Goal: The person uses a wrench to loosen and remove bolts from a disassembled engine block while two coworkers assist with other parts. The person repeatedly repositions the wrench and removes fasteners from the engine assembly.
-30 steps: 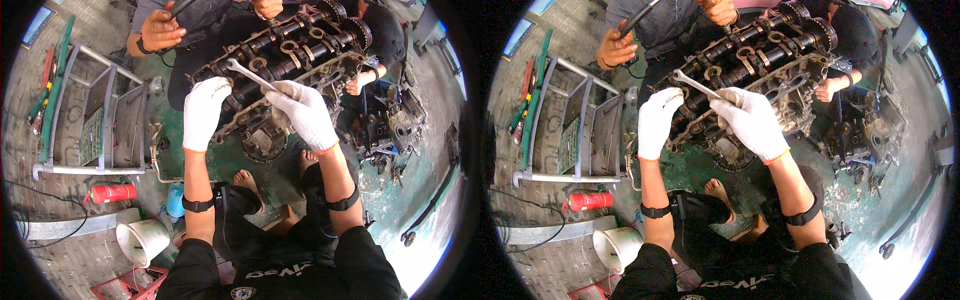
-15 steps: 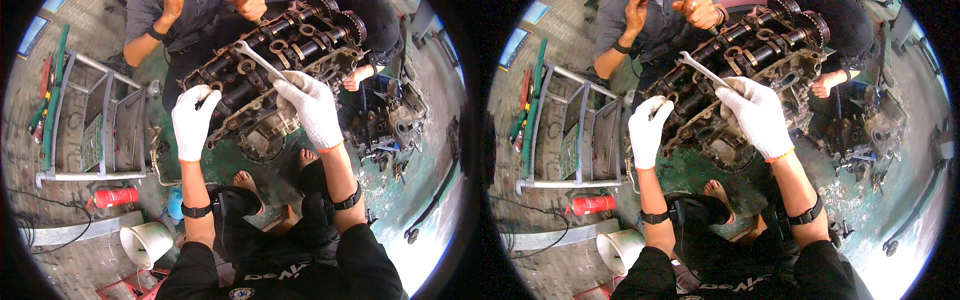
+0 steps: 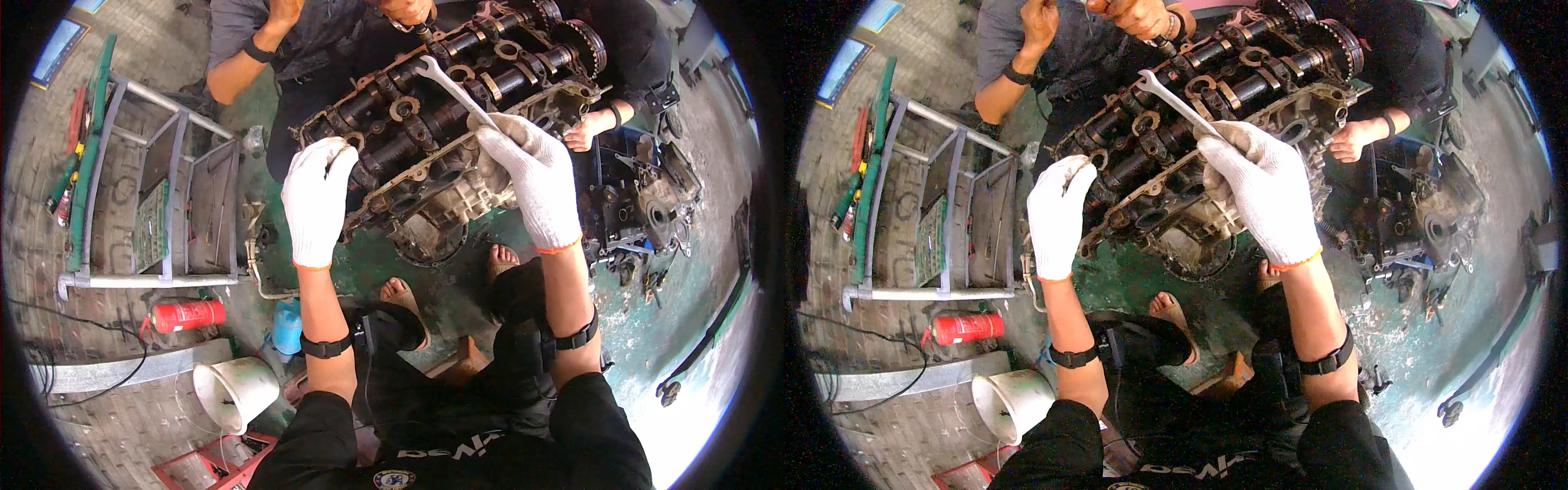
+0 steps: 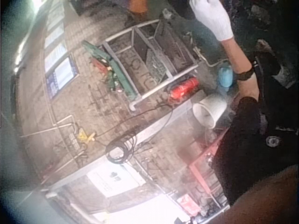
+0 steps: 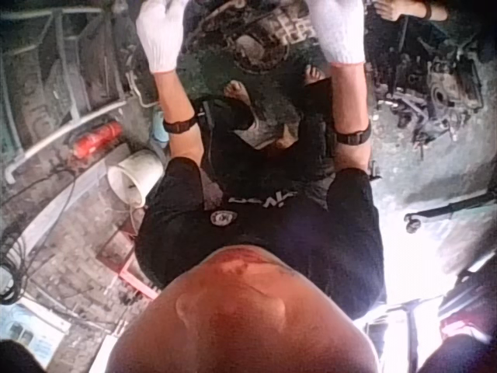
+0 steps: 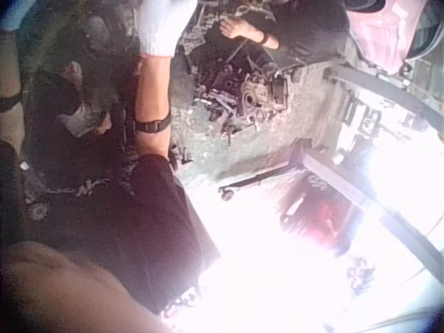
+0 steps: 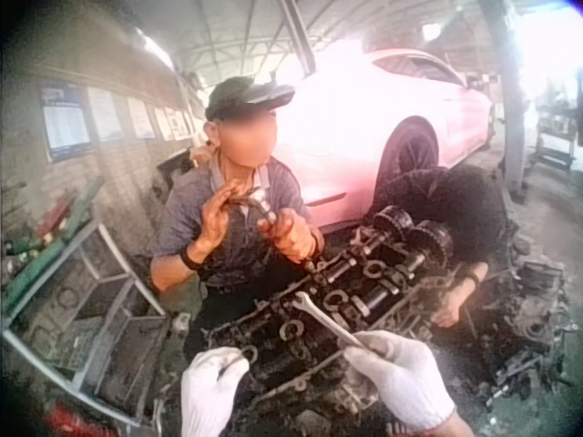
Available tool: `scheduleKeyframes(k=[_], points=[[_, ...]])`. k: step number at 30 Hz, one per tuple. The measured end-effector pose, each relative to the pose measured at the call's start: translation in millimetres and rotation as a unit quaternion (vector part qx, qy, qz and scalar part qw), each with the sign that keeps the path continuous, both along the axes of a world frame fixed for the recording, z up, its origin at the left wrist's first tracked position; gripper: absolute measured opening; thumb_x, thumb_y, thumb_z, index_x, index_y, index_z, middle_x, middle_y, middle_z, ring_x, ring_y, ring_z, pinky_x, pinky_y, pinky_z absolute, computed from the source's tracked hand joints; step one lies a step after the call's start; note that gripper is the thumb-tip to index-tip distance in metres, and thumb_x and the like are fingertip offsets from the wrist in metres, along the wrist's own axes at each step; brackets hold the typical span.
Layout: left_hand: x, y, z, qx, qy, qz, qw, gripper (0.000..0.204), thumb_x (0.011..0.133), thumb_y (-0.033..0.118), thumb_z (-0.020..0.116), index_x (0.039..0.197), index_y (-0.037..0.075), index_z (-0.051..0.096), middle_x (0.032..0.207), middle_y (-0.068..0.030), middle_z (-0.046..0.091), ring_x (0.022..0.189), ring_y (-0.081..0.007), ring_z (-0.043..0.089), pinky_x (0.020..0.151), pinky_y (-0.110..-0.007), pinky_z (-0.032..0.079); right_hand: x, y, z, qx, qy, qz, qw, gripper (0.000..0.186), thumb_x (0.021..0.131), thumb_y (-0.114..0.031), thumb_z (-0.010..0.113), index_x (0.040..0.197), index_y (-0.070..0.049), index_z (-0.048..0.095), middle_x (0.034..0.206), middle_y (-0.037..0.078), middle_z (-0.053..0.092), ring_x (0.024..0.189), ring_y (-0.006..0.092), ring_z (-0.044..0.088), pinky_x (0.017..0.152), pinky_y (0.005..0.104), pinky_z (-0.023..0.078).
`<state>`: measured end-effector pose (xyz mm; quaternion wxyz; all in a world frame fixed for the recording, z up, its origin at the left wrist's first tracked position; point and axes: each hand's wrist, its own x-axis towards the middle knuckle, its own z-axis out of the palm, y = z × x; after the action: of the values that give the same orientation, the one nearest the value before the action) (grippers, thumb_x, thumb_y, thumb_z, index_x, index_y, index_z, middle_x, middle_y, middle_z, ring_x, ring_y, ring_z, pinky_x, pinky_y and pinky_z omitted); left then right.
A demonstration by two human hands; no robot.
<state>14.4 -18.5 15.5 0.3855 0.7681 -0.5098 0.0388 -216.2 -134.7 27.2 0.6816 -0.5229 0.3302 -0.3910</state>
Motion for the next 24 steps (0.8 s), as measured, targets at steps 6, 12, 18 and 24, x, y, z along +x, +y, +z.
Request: scheduleKeyframes(k=[6,12,18,24], points=[[7,5,12,-0.031,0.034,-0.02,0.999,0.021,0.091,0.013,0.067,0.106,-0.002,0.071,0.109,-0.0147,0.072,0.104,-0.0264,0.066,0.096,-0.034,0.049,-3,-1,2,0.014,0.013,-0.009,1.0,0.023,0.097,-0.013,0.065,0.114,0.001,0.069,0.069,-0.001,0.061,0.055,0.0047,0.053,0.051,0.0203,0.042],[-10,8,34,-0.168,0.143,0.006,0.975,0.02,0.093,0.007,0.064,0.109,-0.003,0.071,0.108,-0.0101,0.073,0.099,-0.0156,0.067,0.093,-0.028,0.05,-2,0,2,0.01,0.017,-0.01,1.0,0.022,0.097,-0.014,0.064,0.114,0.0,0.069,0.069,-0.001,0.061,0.056,0.0047,0.053,0.052,0.02,0.042],[-42,-22,17,-0.104,0.128,-0.066,0.984,0.019,0.093,0.007,0.066,0.107,-0.003,0.072,0.109,-0.0101,0.073,0.103,-0.0162,0.066,0.096,-0.028,0.048,2,3,0,-0.001,0.01,0.006,1.0,0.023,0.097,-0.013,0.065,0.114,0.001,0.068,0.07,-0.001,0.062,0.057,0.0048,0.053,0.052,0.0204,0.042],[-51,-35,5,-0.102,0.029,-0.078,0.991,0.021,0.092,0.01,0.066,0.107,-0.003,0.071,0.111,-0.0145,0.072,0.105,-0.0241,0.066,0.097,-0.033,0.049,-1,2,0,0.002,0.012,-0.007,1.0,0.024,0.097,-0.014,0.065,0.115,0.002,0.068,0.071,0.0,0.063,0.056,0.0053,0.054,0.053,0.0206,0.043]])
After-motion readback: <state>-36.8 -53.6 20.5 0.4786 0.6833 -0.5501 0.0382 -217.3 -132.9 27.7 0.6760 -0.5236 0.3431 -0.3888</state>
